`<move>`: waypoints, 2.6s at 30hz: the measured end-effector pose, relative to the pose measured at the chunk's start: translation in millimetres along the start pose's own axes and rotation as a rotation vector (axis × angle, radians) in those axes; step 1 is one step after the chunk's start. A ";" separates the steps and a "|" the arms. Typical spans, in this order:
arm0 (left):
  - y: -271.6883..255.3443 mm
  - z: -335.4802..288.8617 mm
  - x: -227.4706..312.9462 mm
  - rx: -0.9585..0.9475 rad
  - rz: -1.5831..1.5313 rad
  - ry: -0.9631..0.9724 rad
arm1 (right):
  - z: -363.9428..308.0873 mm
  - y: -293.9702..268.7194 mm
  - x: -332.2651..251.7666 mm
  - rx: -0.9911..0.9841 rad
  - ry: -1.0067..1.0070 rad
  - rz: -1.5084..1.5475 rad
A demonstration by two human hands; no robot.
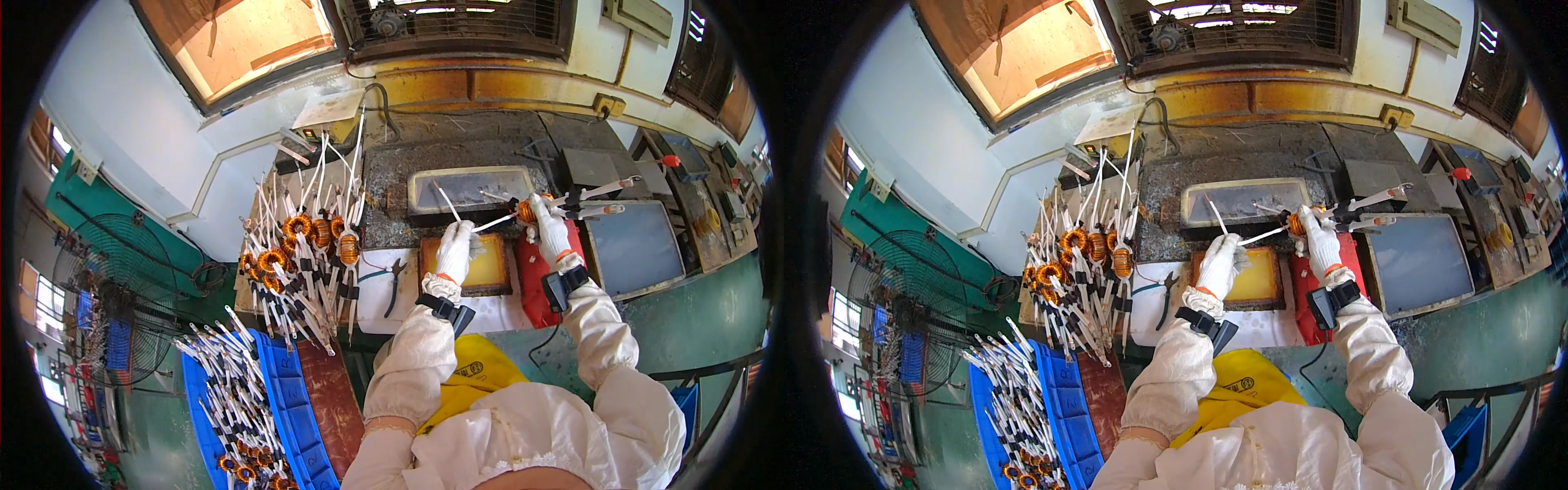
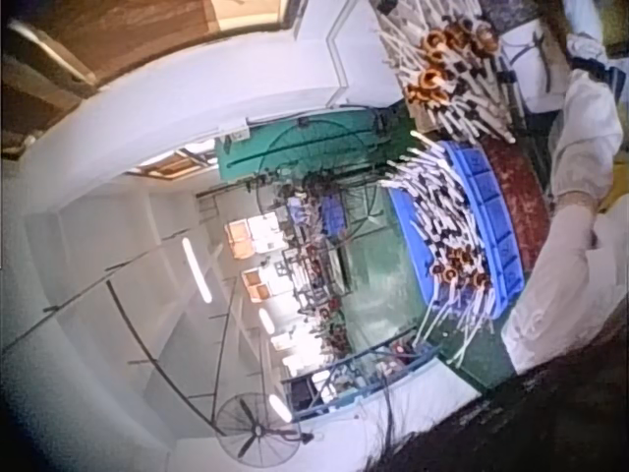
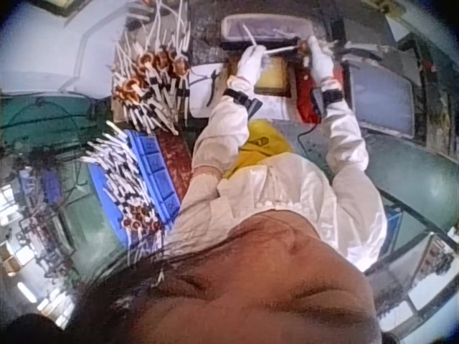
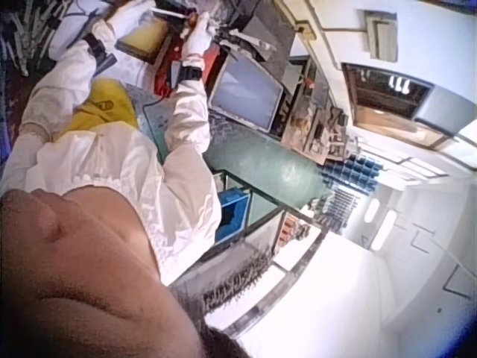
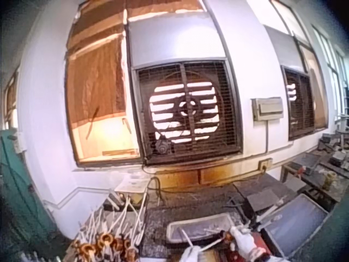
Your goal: Soldering electrical wires onto copper coils at an industrial workstation.
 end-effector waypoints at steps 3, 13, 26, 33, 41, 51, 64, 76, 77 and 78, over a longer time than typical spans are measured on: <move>-1.1 2.3 -2.0 -0.007 -0.089 -0.046 | -0.4 0.2 -0.3 0.025 0.007 -0.003; -1.4 10.8 -9.7 0.017 -0.347 -0.130 | 2.8 -0.8 1.4 0.020 -0.021 -0.129; -2.1 17.2 -18.4 -0.067 -0.621 -0.194 | 0.3 2.9 -1.5 0.018 -0.029 -0.205; 0.6 15.5 -16.7 -0.042 -0.652 -0.229 | 2.1 1.9 0.4 0.044 -0.022 -0.271; 2.0 12.1 -15.1 -0.031 -0.632 -0.224 | 2.9 0.4 3.5 0.043 -0.008 -0.320; 4.4 13.4 -19.0 -0.013 -0.643 -0.250 | 5.2 -6.0 4.1 0.067 -0.002 -0.426; 4.2 10.6 -17.9 -0.040 -0.649 -0.246 | -0.3 -2.2 0.3 0.083 0.039 -0.410; 2.2 10.9 -18.9 -0.013 -0.633 -0.249 | 1.1 -2.7 2.0 0.077 0.034 -0.408; 1.6 11.4 -19.5 -0.010 -0.635 -0.252 | 2.9 -4.0 4.4 0.077 0.041 -0.417; 2.0 11.2 -19.2 -0.013 -0.632 -0.248 | 4.1 -4.8 5.9 0.078 0.048 -0.427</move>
Point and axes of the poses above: each hand's wrist, its own z-axis towards the middle knuckle, its own y-axis out of the palm, x = y × z, the point moved 6 cm from there along z, towards the middle knuckle, and after that the axes turned 2 degrees about x, right-handed, at the moved point
